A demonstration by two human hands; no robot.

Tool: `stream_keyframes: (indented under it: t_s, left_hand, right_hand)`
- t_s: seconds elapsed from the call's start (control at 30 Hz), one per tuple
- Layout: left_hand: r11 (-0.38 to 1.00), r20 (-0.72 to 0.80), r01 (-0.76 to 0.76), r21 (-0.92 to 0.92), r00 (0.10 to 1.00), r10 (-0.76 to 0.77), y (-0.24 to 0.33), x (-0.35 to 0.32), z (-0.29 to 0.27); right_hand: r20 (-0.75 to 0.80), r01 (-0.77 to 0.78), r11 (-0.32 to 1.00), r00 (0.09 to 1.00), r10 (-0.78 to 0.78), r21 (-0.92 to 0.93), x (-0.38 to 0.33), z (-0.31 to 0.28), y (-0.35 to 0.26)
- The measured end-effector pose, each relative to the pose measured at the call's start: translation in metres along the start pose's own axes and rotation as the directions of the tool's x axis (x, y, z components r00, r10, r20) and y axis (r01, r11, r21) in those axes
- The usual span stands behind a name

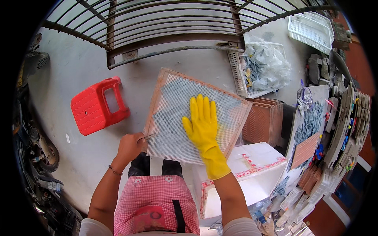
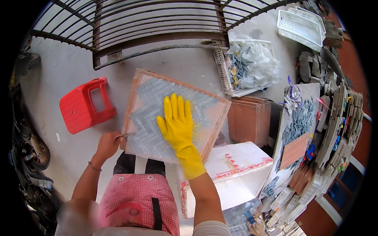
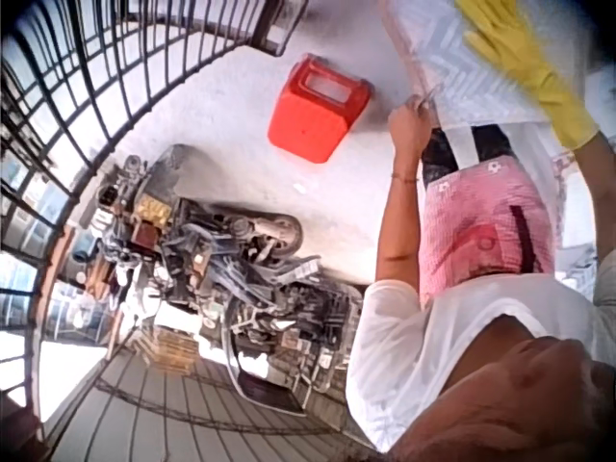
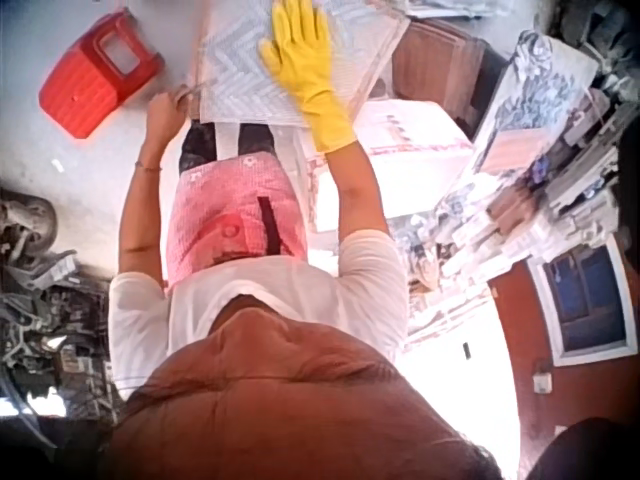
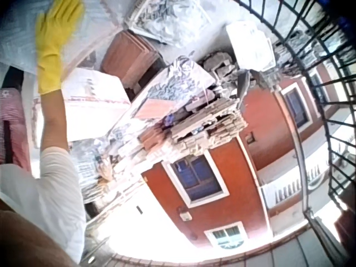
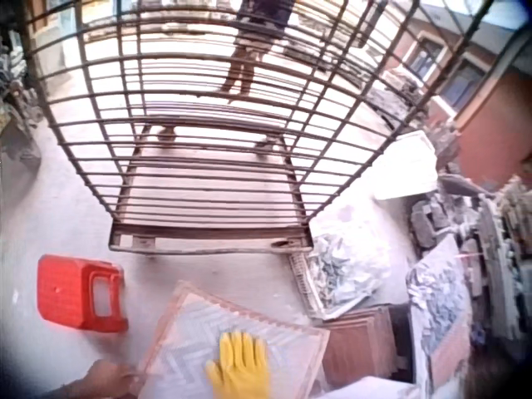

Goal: The person wipes the surface of a patterned tile with a yellow-gloved hand, then places it on a metal rack. They repeat this process with additional tiles, retrieving them from a white container and wiping each one before stacking them on the rack.

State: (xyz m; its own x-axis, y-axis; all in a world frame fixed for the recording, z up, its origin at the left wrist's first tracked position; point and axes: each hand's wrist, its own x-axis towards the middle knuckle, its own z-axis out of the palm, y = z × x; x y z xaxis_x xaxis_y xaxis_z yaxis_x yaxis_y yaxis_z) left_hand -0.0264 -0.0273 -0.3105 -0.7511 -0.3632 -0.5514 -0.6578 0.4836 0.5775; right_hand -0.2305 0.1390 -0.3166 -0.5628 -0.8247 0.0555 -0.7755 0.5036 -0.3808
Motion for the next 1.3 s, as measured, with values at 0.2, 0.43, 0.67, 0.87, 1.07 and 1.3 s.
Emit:
stream_keyframes:
  t_s: [0.2, 0.43, 0.67, 0.87, 1.07, 1.3]
  left_hand:
    - [0.999, 0.003, -0.046, 0.029, 0.999, 0.045, 0.002, -0.001, 0.000]
    - [0.992, 0.011, -0.095, -0.081, 0.995, 0.096, 0.001, -0.004, -0.001]
    - [0.939, -0.015, 0.092, -0.331, 0.995, -0.103, -0.020, -0.032, 0.003]
    - [0.861, 0.013, 0.251, -0.443, 0.962, -0.273, -0.020, -0.074, 0.038]
    - [0.836, 0.042, 0.261, -0.483, 0.960, -0.276, -0.022, -0.085, 0.049]
    - [0.546, 0.342, 0.441, -0.712, 0.898, -0.278, -0.027, -0.080, 0.033]
  right_hand:
    - [0.143, 0.062, 0.993, 0.989, -0.047, -0.101, 0.002, -0.004, -0.003]
    - [0.133, 0.055, 0.997, 0.990, -0.047, -0.056, 0.002, -0.004, -0.004]
    - [0.126, 0.057, 0.997, 0.991, -0.050, -0.055, 0.001, 0.000, 0.000]
    - [0.071, 0.056, 0.998, 0.996, -0.055, -0.011, 0.002, -0.001, -0.003]
    - [0.041, 0.163, 0.983, 0.985, -0.167, 0.082, 0.000, -0.005, 0.002]
    - [0.240, 0.171, 0.882, 0.924, -0.298, 0.439, -0.030, -0.019, -0.057]
